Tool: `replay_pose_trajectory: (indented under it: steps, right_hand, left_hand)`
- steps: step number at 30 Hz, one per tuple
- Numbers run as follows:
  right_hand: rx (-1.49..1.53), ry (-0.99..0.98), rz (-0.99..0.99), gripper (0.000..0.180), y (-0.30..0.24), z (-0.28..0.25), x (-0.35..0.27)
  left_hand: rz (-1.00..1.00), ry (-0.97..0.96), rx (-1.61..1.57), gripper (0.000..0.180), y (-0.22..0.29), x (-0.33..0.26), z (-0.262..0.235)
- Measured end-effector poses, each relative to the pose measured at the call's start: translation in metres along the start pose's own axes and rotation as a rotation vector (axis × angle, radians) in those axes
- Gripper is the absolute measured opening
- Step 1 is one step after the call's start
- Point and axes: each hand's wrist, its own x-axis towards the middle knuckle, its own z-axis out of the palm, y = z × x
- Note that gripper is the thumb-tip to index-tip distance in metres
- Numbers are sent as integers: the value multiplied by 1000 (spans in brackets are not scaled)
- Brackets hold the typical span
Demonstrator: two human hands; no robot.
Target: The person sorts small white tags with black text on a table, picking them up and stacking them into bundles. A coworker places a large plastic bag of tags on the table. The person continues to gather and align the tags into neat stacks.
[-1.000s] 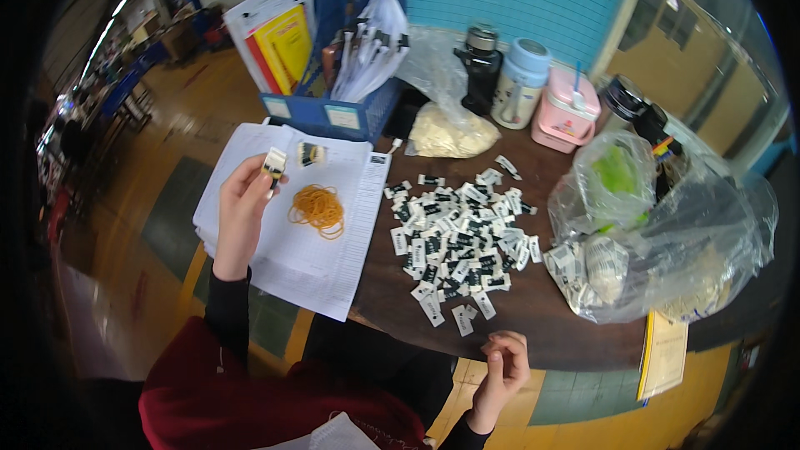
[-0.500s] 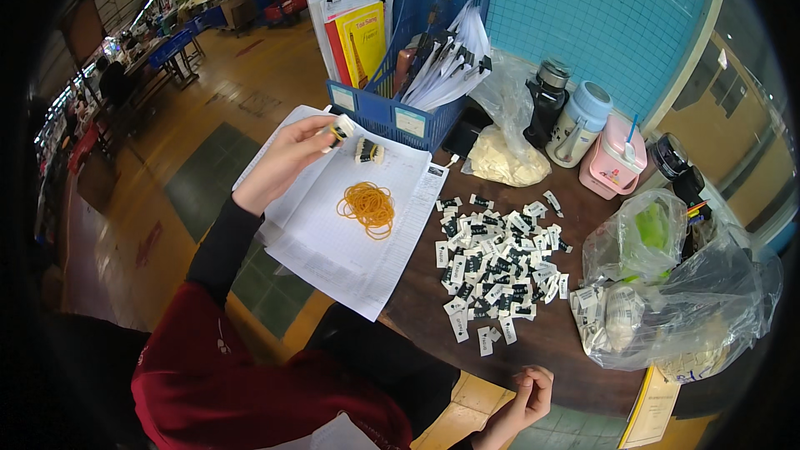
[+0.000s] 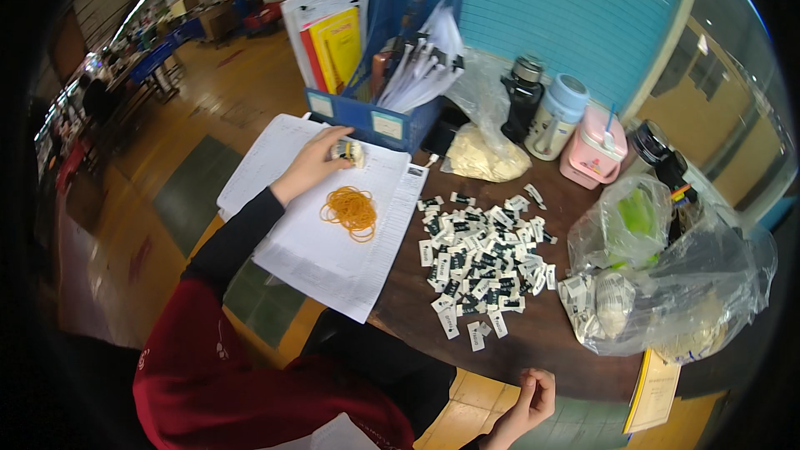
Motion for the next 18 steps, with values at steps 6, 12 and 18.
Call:
replay_pose_trajectory:
  steps: [6,12,18]
  right_hand:
    - [-442,-75,-237,11,-19,-20,36]
    - [-807,552,-735,15,-76,-110,137]
    - [-908,868,-745,17,-130,-231,302]
  left_hand:
    - [-128,-20,-393,29,91,-71,-10]
    - [-2,-357,-524,10,165,-125,51]
    - [47,-326,-397,9,180,-128,100]
